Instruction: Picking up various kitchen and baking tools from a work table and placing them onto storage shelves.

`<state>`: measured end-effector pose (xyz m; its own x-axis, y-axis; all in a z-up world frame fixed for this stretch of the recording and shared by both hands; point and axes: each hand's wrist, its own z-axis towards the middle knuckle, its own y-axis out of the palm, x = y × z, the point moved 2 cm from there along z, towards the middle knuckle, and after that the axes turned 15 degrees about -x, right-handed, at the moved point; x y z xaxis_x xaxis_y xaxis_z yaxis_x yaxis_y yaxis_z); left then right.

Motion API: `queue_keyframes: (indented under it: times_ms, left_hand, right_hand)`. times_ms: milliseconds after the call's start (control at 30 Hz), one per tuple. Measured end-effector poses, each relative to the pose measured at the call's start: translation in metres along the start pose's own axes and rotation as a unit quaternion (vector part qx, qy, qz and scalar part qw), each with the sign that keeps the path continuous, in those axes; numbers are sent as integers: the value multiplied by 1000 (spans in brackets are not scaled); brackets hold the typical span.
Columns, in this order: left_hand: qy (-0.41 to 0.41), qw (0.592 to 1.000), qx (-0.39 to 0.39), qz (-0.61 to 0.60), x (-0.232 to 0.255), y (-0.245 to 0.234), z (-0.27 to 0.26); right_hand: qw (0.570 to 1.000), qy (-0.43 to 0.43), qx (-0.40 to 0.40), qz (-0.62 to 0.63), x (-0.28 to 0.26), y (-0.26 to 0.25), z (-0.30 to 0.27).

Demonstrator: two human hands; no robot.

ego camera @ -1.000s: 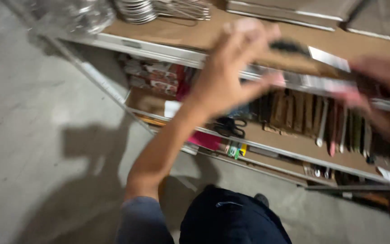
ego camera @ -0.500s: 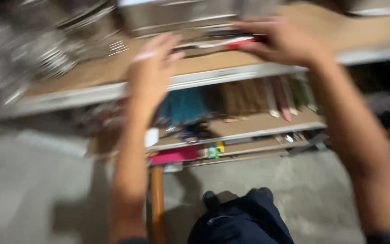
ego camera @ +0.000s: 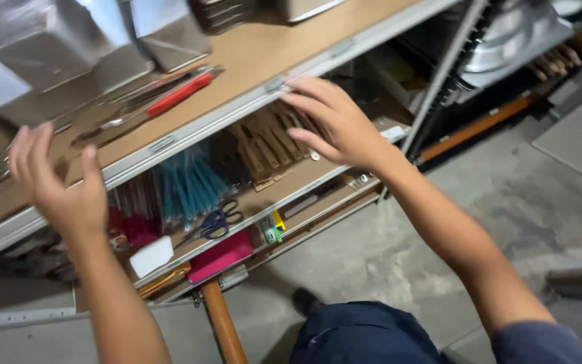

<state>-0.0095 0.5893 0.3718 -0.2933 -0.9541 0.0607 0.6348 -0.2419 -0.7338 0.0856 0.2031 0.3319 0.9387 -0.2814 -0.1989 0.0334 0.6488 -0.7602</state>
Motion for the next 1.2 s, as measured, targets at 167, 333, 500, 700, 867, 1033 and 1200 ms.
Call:
queue_keyframes:
  times_ms: [167,333,500,700,867,1033,1200]
  left_hand:
    - [10,974,67,-217,139,78,-61]
    - [14,640,-741,-203,202,291,-189]
    - [152,633,-668,-359,292,359,-143]
    - [188,650,-566,-471,438,393,-1]
    - [233,605,-534,-542,569,417,95]
    - [354,548,-545,-527,665,462,123]
    - [371,542,-562,-503,722,526,126]
  right_hand:
    - [965,224,30,132,-15,-30,-172]
    - [881,444,29,161,-17,-49,-281]
    - [843,507,76,162,-24,-76,-348]
    - [794,586,121,103,-5,-144,-425]
    - [750,643,152,39,19,-199,-494]
    - [698,689,191,44,31,-209,-589]
    - [664,724,181,45,89,-260,-607]
